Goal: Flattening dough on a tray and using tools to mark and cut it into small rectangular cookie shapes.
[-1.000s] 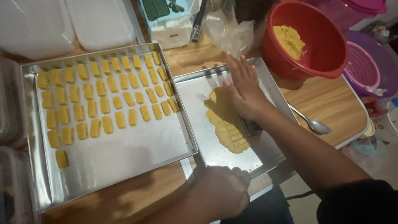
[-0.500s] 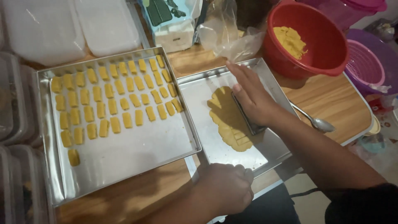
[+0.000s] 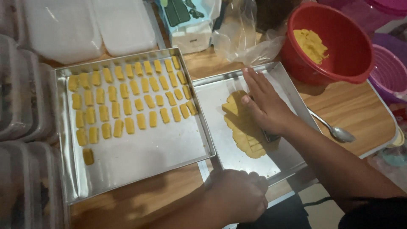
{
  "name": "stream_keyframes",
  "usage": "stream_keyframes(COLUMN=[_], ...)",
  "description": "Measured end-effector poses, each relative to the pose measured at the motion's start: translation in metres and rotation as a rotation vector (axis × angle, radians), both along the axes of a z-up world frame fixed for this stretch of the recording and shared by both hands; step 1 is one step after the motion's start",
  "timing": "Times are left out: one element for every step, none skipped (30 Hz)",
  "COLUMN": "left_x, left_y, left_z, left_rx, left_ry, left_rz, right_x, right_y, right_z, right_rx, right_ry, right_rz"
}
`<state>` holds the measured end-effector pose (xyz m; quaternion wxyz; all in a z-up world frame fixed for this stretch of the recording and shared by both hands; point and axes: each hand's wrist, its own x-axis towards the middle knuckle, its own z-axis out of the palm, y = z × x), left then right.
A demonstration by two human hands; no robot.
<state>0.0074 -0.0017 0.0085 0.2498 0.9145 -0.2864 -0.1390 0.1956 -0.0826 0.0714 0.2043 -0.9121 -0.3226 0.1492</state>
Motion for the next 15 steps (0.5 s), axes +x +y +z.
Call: stream_keyframes(left_x=[0.0,-0.002,-0.004,-0.003,-0.003,0.0,0.002,0.004,0.004,0.007,0.01,0.01,0.011,0.012,0.014], left_y=[-0.001,-0.003,-0.004,-0.002,-0.001,0.001,0.007,0.013,0.019,0.025,0.031,0.035,0.032,0.028,0.025], left_z=[-0.003,-0.006,-0.009,-0.004,0.001,0.008,0.027,0.045,0.062,0.083,0.104,0.124,0.121,0.118,0.116], left_rx=[0.001,0.001,0.002,0.004,0.005,0.009,0.014,0.054,0.093,0.096,0.155,0.212,0.213,0.252,0.291], left_ry=[-0.005,-0.028,-0.051,-0.056,0.012,0.068,0.053,0.182,0.311,0.296,0.435,0.581,0.575,0.579,0.583], left_rz=[0.008,0.05,0.093,0.094,0.084,0.073,0.073,0.055,0.037,0.045,0.058,0.064,0.067,0.053,0.039], right_x=[0.002,0.003,0.004,0.003,0.002,0.004,0.006,0.007,0.009,0.011,0.012,0.01,0.019,0.028,0.037], right_y=[0.002,0.003,0.005,0.005,0.005,0.005,0.002,0.001,0.0,0.004,0.006,0.007,0.01,0.012,0.015], right_z=[0.0,0.0,0.0,-0.001,-0.002,0.0,0.003,0.004,0.005,0.014,0.023,0.03,0.025,0.02,0.015], right_rx=[0.001,-0.061,-0.122,-0.119,-0.148,-0.174,-0.169,-0.138,-0.108,-0.104,-0.083,-0.064,-0.062,0.059,0.181], right_ry=[-0.005,0.006,0.017,0.013,0.006,-0.011,-0.026,0.016,0.059,0.044,0.072,0.109,0.103,-0.053,-0.209], right_rz=[0.008,0.01,0.012,0.013,0.018,0.022,0.02,0.044,0.069,0.074,0.037,-0.004,-0.003,0.043,0.087])
